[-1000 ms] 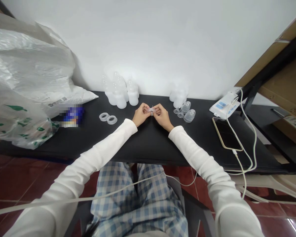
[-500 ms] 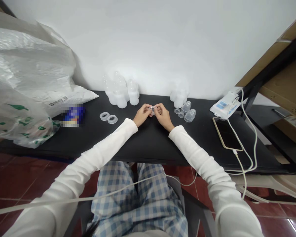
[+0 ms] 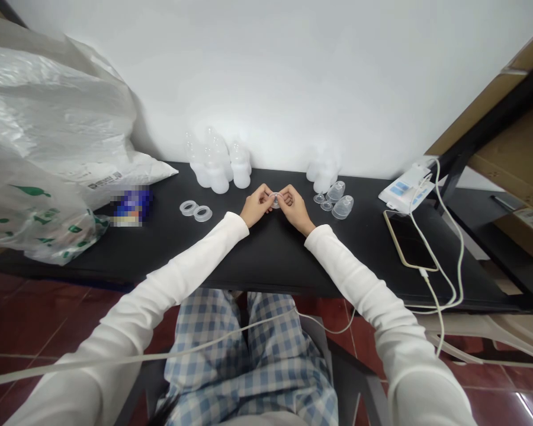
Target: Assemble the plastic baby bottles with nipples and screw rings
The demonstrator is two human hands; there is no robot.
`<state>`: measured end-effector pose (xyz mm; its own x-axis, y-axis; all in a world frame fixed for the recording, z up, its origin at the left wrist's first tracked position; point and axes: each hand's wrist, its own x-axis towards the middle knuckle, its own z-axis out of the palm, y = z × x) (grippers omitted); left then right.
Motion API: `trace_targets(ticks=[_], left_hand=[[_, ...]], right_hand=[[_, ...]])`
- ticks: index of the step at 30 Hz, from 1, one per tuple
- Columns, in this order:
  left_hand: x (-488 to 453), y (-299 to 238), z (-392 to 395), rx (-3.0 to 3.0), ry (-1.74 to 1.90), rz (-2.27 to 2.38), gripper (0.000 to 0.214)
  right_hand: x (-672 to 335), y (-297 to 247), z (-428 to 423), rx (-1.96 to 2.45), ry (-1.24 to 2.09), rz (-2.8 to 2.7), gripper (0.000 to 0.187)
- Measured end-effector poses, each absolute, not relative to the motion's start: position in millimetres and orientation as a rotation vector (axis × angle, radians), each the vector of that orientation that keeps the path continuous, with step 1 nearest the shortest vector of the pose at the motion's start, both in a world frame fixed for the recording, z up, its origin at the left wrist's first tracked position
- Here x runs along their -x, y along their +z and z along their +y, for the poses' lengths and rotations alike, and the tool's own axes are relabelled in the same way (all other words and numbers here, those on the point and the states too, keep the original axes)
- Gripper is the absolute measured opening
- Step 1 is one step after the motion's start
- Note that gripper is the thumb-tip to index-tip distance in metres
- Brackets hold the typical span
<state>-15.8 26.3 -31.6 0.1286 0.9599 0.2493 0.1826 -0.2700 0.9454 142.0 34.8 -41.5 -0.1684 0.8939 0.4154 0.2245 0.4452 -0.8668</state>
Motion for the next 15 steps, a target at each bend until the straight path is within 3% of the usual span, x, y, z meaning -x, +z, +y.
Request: trace_targets(ticks=[6,15], left_hand=[[14.3,-33.5,28.2,-1.526,1.217,1.131,0.013],[15.1,-34.8,31.8,-1.498,1.247,1.194,0.024]], right_hand=[[-143.0,-41.4,33.6,1.0,0.759,-1.662,0.05],[-144.8,-42.5,36.6,1.007,0.778,-1.675,0.053]])
